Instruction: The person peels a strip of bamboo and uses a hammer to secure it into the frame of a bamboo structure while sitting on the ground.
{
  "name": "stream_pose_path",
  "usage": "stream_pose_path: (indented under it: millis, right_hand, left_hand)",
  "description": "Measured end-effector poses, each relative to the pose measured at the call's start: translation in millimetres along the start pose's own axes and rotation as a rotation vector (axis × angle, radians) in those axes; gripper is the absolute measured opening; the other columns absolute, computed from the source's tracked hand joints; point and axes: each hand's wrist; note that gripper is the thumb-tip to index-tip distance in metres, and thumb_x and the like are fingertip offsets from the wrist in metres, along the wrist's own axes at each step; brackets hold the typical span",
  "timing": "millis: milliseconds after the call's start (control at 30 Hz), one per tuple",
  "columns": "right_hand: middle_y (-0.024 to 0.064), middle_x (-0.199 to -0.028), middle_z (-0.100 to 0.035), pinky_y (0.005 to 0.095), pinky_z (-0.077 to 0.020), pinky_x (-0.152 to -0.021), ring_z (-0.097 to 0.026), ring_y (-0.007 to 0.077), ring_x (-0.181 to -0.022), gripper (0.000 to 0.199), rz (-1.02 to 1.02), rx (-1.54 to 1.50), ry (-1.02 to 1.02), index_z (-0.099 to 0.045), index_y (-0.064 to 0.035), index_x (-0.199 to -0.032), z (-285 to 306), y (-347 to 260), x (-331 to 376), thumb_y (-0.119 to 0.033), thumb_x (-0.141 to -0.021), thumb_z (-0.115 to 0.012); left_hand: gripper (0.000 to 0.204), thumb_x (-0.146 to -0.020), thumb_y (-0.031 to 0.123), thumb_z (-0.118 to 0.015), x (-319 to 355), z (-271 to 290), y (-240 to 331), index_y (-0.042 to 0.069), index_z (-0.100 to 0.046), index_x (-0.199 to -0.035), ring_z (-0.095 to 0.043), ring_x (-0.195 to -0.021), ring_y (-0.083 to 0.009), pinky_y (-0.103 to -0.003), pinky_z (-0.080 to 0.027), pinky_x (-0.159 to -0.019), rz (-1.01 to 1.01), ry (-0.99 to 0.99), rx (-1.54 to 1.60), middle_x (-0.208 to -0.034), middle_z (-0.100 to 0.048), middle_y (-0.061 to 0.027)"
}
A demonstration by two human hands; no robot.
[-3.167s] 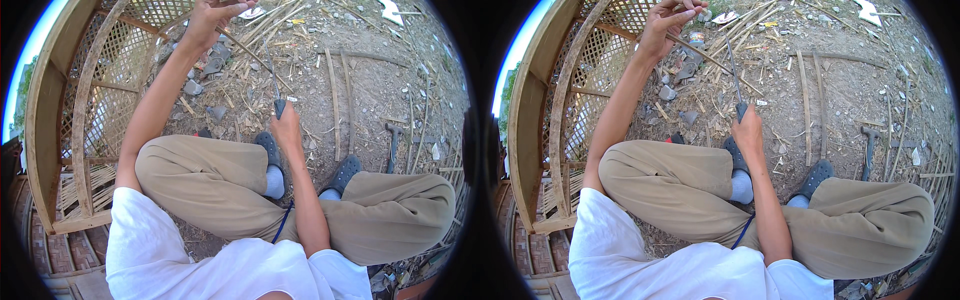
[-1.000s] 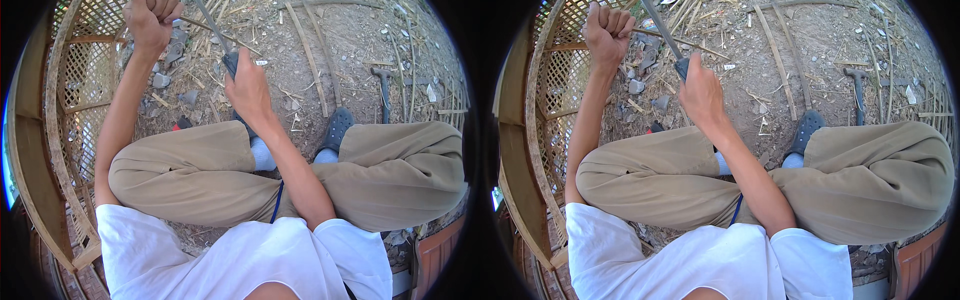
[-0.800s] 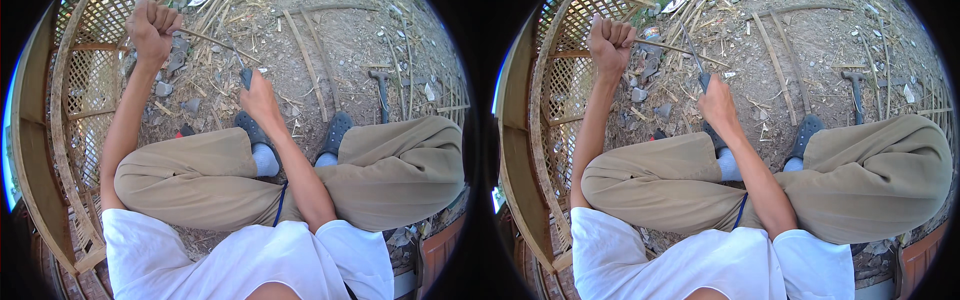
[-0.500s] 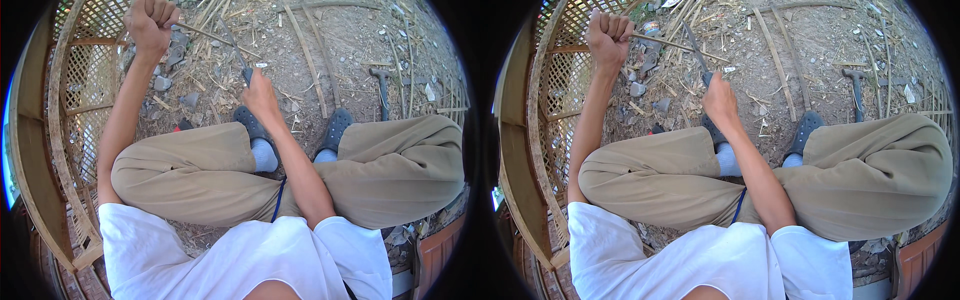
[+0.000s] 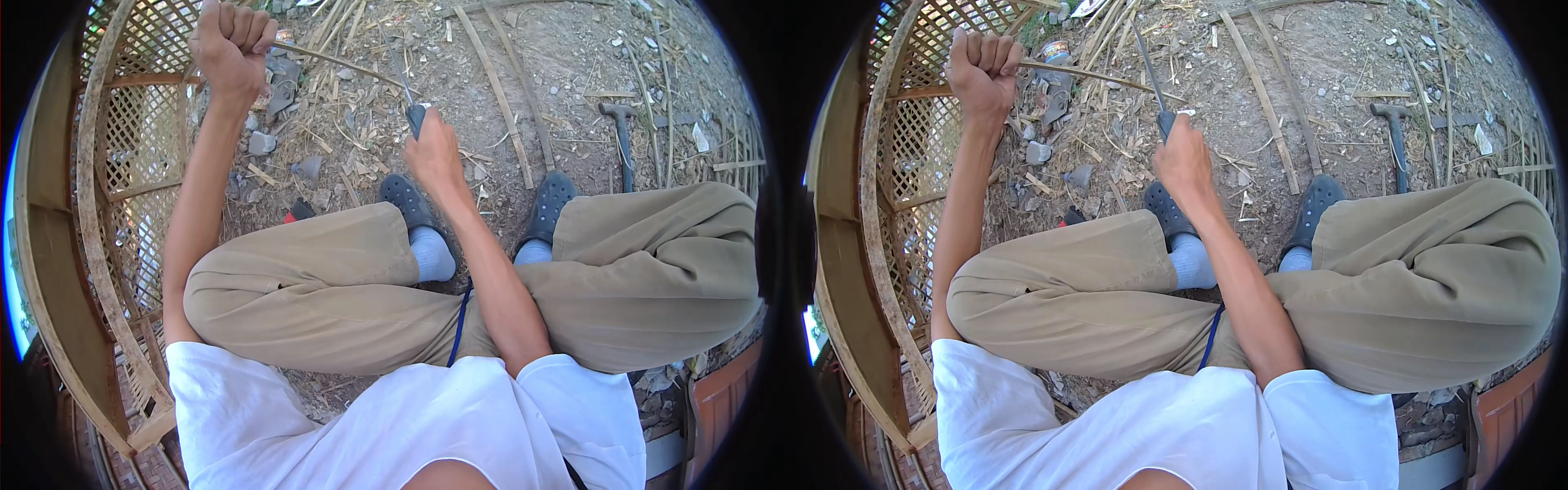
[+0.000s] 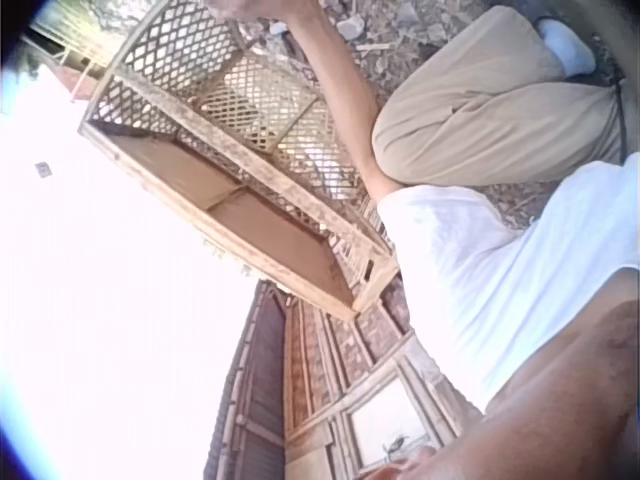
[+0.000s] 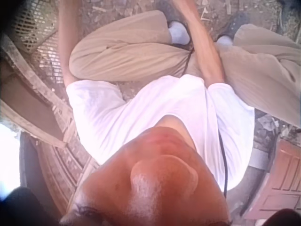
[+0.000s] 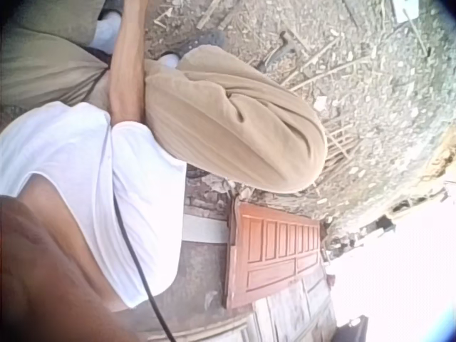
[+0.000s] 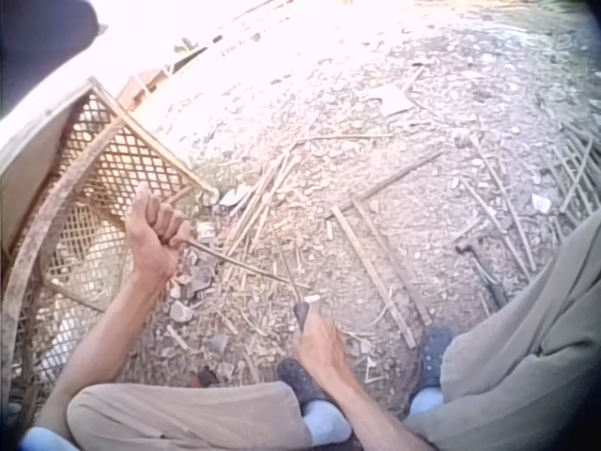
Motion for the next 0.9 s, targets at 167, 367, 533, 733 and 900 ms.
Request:
stream_pose_path:
  millis: [167,367,533,733,900]
  right_hand:
    - [0.0355,-0.092,-0.069,0.0597,-0.0536,-0.082,-0.07,0.052,-0.092,0.027,0.174,-0.098,-0.004,-0.05,0.0075,-0.108,17,-38,-2,-0.001,-0.087,-0.064]
    - [0.0376,-0.097,-0.069,0.0583,-0.0546,-0.087,-0.07,0.0521,-0.098,0.03,-0.201,0.046,-0.094,-0.056,0.0121,-0.111,-11,50,-8,-0.003,-0.086,-0.065]
    - [0.0369,-0.091,-0.068,0.0587,-0.0544,-0.083,-0.069,0.0542,-0.093,0.031,0.035,-0.054,-0.042,-0.055,0.0106,-0.112,-4,-16,-1,-0.003,-0.087,-0.065]
    - [0.0347,-0.083,-0.067,0.0597,-0.0529,-0.077,-0.068,0.0543,-0.087,0.029,0.101,-0.051,-0.059,-0.052,0.0076,-0.111,-15,-18,1,-0.002,-0.087,-0.065]
    - [0.0334,-0.084,-0.067,0.0579,-0.0526,-0.076,-0.068,0.0543,-0.086,0.028,0.096,-0.193,-0.064,-0.051,0.0099,-0.108,4,-53,18,-0.002,-0.087,-0.066]
  left_hand:
    - [0.058,-0.113,0.032,-0.041,-7,-13,-3,0.017,-0.02,-0.061,-0.014,-0.054,-0.0115,-0.031,-0.021,-0.052,-0.03,-0.081,0.014,-0.057,-0.013,0.0039]
    - [0.058,-0.112,0.033,-0.043,-7,-6,-1,0.017,-0.021,-0.061,-0.013,-0.054,-0.0115,-0.031,-0.022,-0.052,0.035,0.039,0.008,-0.057,-0.012,0.0038]
    - [0.057,-0.113,0.031,-0.043,-3,-9,-1,0.017,-0.021,-0.062,-0.014,-0.054,-0.0114,-0.031,-0.024,-0.054,-0.016,0.049,-0.019,-0.057,-0.013,0.0036]
    - [0.05,-0.108,0.022,-0.043,-17,1,-6,0.017,-0.023,-0.062,-0.016,-0.055,-0.0116,-0.033,-0.029,-0.06,-0.022,0.051,0.134,-0.058,-0.014,0.0035]
    - [0.05,-0.111,0.037,-0.045,-12,4,-12,0.02,-0.03,-0.066,-0.022,-0.05,-0.0096,-0.028,-0.032,-0.054,-0.074,-0.065,0.153,-0.057,-0.02,0.0062]
Point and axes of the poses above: each hand's wrist, its own x-axis away from the middle knuckle, its own z-axis out of the back of the hand, y = z × x
